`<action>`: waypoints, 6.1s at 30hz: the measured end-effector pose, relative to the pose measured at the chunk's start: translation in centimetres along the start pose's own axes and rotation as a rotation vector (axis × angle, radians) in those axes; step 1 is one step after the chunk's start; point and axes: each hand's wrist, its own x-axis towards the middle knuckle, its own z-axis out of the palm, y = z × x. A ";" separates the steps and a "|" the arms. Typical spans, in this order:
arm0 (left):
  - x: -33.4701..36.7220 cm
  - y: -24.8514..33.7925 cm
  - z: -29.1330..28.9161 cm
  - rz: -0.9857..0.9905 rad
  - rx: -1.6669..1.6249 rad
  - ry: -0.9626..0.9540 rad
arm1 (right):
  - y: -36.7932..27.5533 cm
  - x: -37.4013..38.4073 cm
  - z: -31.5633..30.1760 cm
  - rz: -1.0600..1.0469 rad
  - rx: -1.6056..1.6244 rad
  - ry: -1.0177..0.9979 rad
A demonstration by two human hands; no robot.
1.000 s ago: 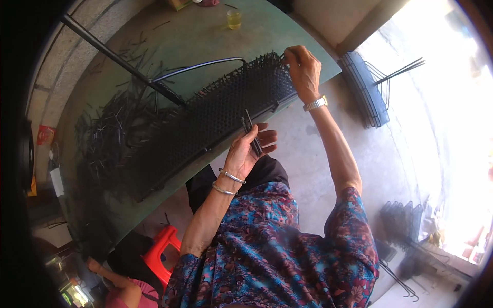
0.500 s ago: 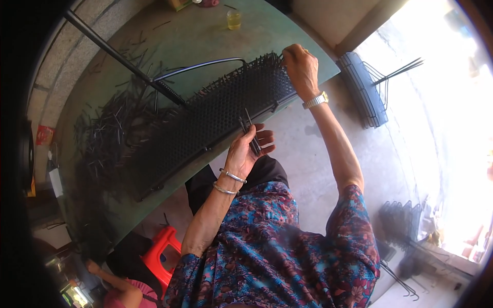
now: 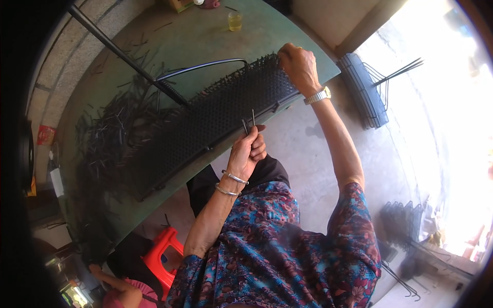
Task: Picking up and inserting thin black rods into a perforated tray for assembly.
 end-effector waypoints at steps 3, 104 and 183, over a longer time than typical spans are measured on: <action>0.0 -0.1 -0.5 0.004 -0.004 -0.020 | 0.1 0.3 -0.2 0.030 0.007 -0.025; -0.6 0.2 1.3 0.095 0.125 0.024 | -1.7 -5.1 -1.1 0.142 -0.086 -0.030; -1.1 -0.3 0.6 -0.031 0.198 -0.071 | -0.4 -0.6 2.5 -0.170 -0.300 0.056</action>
